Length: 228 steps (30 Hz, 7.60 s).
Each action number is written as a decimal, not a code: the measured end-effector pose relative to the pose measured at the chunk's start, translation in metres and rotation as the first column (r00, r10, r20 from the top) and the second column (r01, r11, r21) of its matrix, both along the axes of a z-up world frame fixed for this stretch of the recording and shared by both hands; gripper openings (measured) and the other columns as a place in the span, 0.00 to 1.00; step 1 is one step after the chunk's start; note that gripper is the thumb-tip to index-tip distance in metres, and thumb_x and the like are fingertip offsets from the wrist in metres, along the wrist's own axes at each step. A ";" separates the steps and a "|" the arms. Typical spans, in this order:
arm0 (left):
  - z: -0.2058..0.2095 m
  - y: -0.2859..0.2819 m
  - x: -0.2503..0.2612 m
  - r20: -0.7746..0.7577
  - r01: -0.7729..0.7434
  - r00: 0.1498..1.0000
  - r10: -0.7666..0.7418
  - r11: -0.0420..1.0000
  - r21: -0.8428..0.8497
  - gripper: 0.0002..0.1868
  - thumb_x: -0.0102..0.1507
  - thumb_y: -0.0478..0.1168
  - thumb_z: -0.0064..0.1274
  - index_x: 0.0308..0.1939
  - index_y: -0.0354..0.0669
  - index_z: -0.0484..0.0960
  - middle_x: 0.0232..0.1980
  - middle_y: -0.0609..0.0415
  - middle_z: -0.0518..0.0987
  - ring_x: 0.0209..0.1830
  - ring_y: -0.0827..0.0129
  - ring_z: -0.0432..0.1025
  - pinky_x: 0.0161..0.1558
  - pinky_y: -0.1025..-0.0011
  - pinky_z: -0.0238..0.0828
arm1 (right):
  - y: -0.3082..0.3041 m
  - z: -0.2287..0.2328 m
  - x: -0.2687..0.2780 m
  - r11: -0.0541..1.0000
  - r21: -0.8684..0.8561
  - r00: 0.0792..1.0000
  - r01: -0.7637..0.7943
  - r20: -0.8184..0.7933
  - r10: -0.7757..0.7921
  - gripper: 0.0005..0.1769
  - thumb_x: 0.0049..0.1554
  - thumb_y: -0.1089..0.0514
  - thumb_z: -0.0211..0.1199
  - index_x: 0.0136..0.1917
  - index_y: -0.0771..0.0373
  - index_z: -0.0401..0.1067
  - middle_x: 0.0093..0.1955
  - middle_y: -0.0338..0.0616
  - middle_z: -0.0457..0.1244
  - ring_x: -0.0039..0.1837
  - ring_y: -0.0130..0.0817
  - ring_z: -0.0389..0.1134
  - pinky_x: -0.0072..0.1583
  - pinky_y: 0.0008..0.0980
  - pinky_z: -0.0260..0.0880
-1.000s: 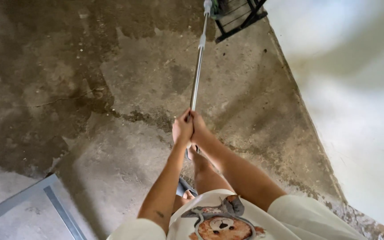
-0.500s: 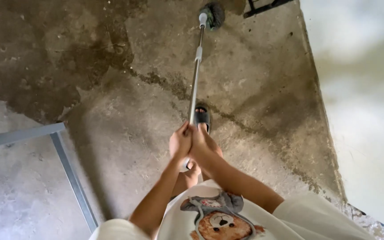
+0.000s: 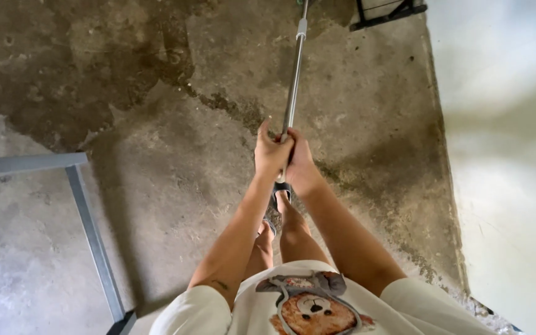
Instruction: The person is mopping a concrete floor with a mop and a red bucket of water.
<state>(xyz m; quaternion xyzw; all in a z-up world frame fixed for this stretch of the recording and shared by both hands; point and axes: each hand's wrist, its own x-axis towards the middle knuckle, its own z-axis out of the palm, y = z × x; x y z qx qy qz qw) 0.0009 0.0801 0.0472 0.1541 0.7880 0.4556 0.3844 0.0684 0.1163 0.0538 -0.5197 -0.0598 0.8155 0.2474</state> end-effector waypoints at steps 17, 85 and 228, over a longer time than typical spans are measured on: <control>-0.132 0.027 0.021 0.783 -0.229 0.541 0.306 0.950 -0.212 0.13 0.66 0.48 0.58 0.32 0.47 0.80 0.22 0.62 0.73 0.14 0.79 0.61 0.16 0.77 0.55 | 0.054 -0.135 0.028 0.920 -0.112 0.907 -0.376 0.160 0.390 0.27 0.65 0.31 0.48 0.41 0.54 0.66 0.31 0.35 0.59 0.31 0.30 0.60 0.35 0.38 0.65; -0.122 0.019 0.029 0.761 -0.468 0.407 0.505 0.831 -0.301 0.14 0.65 0.50 0.61 0.35 0.44 0.83 0.28 0.58 0.78 0.23 0.75 0.66 0.31 0.77 0.64 | 0.042 -0.137 0.009 0.899 -0.227 0.848 -0.375 0.307 0.432 0.29 0.64 0.28 0.52 0.43 0.55 0.71 0.29 0.35 0.58 0.32 0.28 0.58 0.36 0.35 0.57; -0.181 -0.328 0.180 0.311 -0.823 0.517 0.798 0.563 -0.077 0.22 0.70 0.51 0.52 0.49 0.31 0.83 0.36 0.47 0.79 0.34 0.61 0.70 0.36 0.59 0.69 | -0.285 -0.142 0.105 0.380 -0.134 0.360 -0.915 0.151 0.921 0.21 0.62 0.37 0.52 0.47 0.52 0.78 0.43 0.35 0.71 0.49 0.30 0.70 0.50 0.30 0.69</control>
